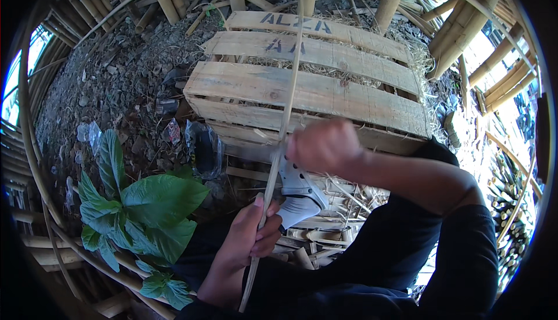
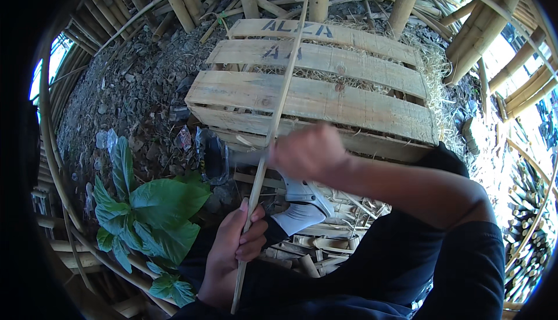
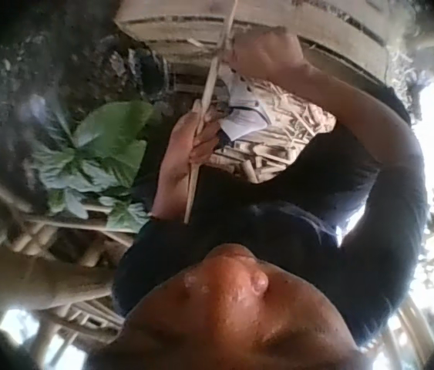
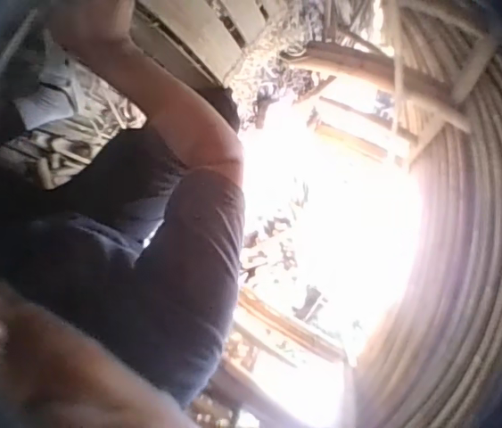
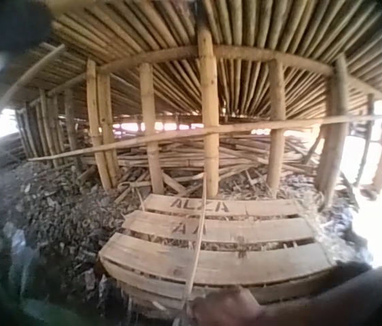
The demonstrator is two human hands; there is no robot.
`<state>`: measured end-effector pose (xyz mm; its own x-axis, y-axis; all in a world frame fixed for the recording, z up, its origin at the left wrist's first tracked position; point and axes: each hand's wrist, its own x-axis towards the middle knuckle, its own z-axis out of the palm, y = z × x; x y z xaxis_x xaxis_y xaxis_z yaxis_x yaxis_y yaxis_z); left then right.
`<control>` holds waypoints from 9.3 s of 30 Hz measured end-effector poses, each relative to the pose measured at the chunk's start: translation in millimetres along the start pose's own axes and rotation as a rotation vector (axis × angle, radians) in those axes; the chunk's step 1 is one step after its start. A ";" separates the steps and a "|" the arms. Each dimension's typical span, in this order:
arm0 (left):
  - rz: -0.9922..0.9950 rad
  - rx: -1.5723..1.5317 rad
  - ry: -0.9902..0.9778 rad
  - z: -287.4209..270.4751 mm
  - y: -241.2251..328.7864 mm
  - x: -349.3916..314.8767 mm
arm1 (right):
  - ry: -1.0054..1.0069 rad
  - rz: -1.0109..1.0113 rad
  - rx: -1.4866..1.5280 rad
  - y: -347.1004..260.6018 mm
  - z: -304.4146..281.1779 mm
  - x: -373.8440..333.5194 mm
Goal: The person is shaving a thin layer off a long piece of bamboo using a knife while resting it against a wooden crate.
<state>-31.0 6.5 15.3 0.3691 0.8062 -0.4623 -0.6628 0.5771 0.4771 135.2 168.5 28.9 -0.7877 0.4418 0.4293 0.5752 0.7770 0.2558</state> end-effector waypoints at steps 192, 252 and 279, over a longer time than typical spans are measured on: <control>-0.124 -0.221 0.012 -0.5 -12.2 -1.6 | -0.371 0.042 0.491 -36.7 -39.0 -18.8; -0.092 -0.152 0.042 6.8 -14.6 -8.4 | -0.273 0.116 0.471 -43.3 -32.1 -14.7; -0.083 -0.208 -0.017 4.2 -14.4 -11.3 | -0.328 0.284 0.303 -17.0 -25.7 6.7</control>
<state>-22.9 -10.4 16.8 0.4377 0.7599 -0.4805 -0.7490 0.6039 0.2728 125.8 146.7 49.7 -0.6659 0.7330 0.1389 0.7245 0.6798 -0.1136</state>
